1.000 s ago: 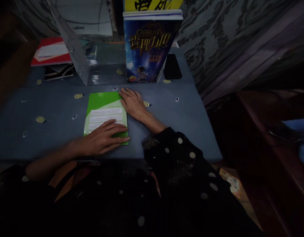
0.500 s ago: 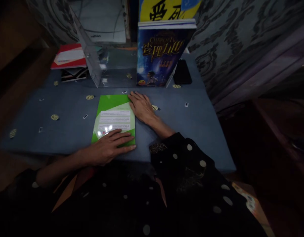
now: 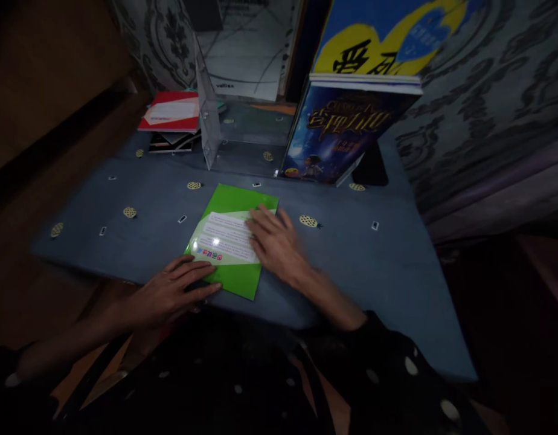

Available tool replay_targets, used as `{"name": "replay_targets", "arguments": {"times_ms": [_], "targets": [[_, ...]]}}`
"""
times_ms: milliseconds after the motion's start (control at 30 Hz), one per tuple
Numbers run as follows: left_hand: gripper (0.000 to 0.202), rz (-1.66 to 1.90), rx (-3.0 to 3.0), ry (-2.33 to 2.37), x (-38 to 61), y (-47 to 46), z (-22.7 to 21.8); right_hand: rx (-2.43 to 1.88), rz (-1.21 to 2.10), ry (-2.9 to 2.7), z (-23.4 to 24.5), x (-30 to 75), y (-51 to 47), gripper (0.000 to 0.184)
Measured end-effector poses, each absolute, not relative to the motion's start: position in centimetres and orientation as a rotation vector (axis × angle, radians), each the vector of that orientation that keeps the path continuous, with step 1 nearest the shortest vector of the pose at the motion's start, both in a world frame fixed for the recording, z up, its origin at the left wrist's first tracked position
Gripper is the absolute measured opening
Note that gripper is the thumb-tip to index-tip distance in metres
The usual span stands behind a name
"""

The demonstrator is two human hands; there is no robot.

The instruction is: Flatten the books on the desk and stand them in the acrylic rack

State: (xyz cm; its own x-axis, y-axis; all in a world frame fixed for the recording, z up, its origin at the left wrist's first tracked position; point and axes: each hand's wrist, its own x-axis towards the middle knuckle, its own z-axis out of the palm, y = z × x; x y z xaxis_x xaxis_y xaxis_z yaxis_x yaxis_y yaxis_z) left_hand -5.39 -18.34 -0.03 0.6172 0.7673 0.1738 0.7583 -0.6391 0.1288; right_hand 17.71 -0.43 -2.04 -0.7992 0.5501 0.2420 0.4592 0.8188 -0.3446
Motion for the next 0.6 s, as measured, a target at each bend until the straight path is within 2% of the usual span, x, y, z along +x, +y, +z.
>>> {"name": "replay_targets", "arguments": {"times_ms": [133,233,600], "targets": [[0.047,0.394,2.790,1.366,-5.3,-18.4,-0.2,-0.332,0.680,-2.815,-0.4,13.7,-4.1,0.042],[0.044,0.429,2.762,1.378,-5.0,-18.3,-0.2,-0.229,0.777,-2.859,-0.1,11.3,-4.8,0.045],[0.048,0.428,2.671,1.413,-4.9,-18.4,-0.2,-0.547,0.584,-2.845,-1.5,8.7,3.4,0.051]]}}
